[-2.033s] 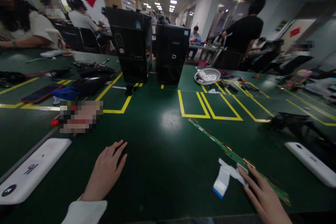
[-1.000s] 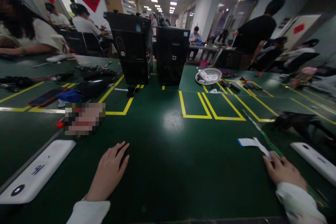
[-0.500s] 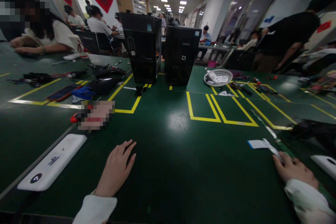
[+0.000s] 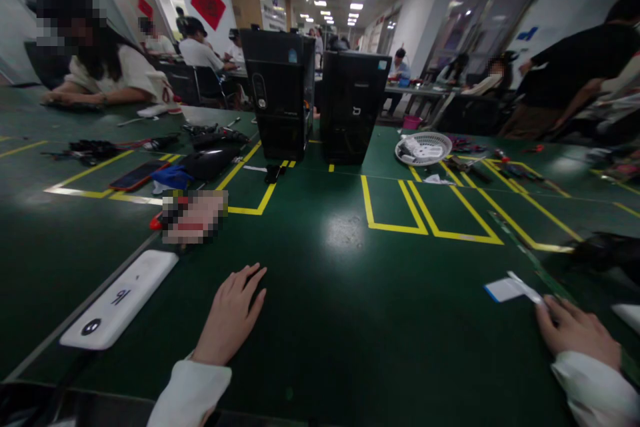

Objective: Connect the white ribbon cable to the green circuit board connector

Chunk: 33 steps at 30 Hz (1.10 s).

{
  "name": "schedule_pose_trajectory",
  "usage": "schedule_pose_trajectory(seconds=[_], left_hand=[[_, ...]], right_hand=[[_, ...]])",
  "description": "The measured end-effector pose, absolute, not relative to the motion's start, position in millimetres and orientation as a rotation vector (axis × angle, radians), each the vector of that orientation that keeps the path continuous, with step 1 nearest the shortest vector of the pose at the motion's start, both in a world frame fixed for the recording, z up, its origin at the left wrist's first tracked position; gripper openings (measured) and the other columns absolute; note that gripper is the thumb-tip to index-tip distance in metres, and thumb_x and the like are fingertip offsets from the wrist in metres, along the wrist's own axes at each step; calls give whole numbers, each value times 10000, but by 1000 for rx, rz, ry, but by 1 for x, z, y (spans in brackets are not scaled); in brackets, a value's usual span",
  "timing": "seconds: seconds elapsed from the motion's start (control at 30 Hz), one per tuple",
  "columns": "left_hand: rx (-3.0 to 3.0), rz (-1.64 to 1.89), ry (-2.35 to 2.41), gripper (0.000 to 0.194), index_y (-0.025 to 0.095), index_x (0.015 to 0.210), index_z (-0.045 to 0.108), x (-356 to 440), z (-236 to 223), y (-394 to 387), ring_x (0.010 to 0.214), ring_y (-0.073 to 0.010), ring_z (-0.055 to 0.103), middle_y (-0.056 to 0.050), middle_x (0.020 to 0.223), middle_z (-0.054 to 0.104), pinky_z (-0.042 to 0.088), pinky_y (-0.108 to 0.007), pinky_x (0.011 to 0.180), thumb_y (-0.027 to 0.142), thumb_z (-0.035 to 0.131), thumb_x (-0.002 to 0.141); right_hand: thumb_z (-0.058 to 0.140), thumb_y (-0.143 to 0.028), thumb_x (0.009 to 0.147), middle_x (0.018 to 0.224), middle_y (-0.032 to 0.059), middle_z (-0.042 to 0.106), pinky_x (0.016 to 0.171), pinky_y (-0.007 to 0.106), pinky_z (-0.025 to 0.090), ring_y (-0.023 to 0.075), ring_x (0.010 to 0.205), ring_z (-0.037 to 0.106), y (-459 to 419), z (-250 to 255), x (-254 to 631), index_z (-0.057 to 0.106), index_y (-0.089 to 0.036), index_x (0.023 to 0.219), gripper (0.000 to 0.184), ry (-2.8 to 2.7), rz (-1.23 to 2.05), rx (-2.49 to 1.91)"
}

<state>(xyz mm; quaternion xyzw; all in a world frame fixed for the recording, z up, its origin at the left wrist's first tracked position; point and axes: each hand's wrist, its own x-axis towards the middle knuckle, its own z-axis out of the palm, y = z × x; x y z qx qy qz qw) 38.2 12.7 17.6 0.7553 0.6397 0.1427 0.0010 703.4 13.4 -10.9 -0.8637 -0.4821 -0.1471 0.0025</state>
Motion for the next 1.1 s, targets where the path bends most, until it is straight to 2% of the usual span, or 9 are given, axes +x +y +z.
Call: schedule_pose_trajectory(seconds=[0.1, 0.23, 0.37, 0.5, 0.63, 0.8, 1.1], left_hand=[[2371, 448, 2017, 479, 191, 1353, 498, 38, 17, 13, 1275, -299, 474, -121, 1390, 512, 369, -522, 1064, 396, 380, 937], [2374, 455, 2006, 478, 195, 1349, 501, 37, 17, 12, 1276, -293, 476, -117, 1384, 521, 368, -520, 1065, 401, 373, 938], [2353, 430, 2012, 485, 190, 1354, 495, 37, 19, 12, 1286, -295, 466, -121, 1395, 509, 367, -523, 1064, 403, 360, 939], [2332, 412, 2013, 493, 187, 1354, 495, 37, 21, 13, 1288, -308, 460, -128, 1399, 502, 381, -538, 1046, 410, 356, 937], [2334, 448, 1999, 488, 190, 1345, 503, 38, 21, 13, 1284, -301, 465, -122, 1392, 510, 375, -527, 1055, 412, 360, 936], [2332, 460, 2004, 495, 194, 1348, 501, 37, 20, 13, 1275, -305, 475, -122, 1388, 514, 382, -528, 1048, 419, 356, 932], [2298, 501, 2013, 476, 198, 1309, 542, 37, 24, 15, 1241, -281, 505, -112, 1353, 550, 413, -491, 1028, 416, 371, 923]], right_hand=[[170, -495, 880, 1427, 133, 466, 890, 637, 365, 383, 1303, 394, 14, -5, 694, 551, -265, 1340, 640, -1391, -288, -2743], [161, -493, 886, 1432, 153, 455, 973, 636, 336, 380, 1325, 367, 17, 1, 682, 540, -167, 1346, 679, -1461, -225, -2693], [167, -468, 886, 1386, 177, 500, 981, 602, 385, 370, 1295, 416, 23, -1, 670, 535, -101, 1324, 680, -1628, -231, -2578], [267, -453, 875, 1305, 206, 565, 987, 508, 440, 340, 1203, 524, 30, -6, 645, 540, -59, 1283, 630, -1838, -264, -2299], [373, -423, 877, 1278, 178, 591, 1008, 478, 442, 302, 1183, 549, 40, -2, 603, 577, -93, 1233, 526, -2053, -279, -1954], [391, -372, 924, 1328, 126, 559, 993, 488, 453, 268, 1210, 520, 58, 11, 539, 598, -193, 1236, 415, -2270, -202, -1619], [452, -290, 931, 1311, 144, 539, 983, 494, 433, 271, 1194, 478, 86, 28, 403, 587, -176, 1257, 371, -2537, 12, -1139]])
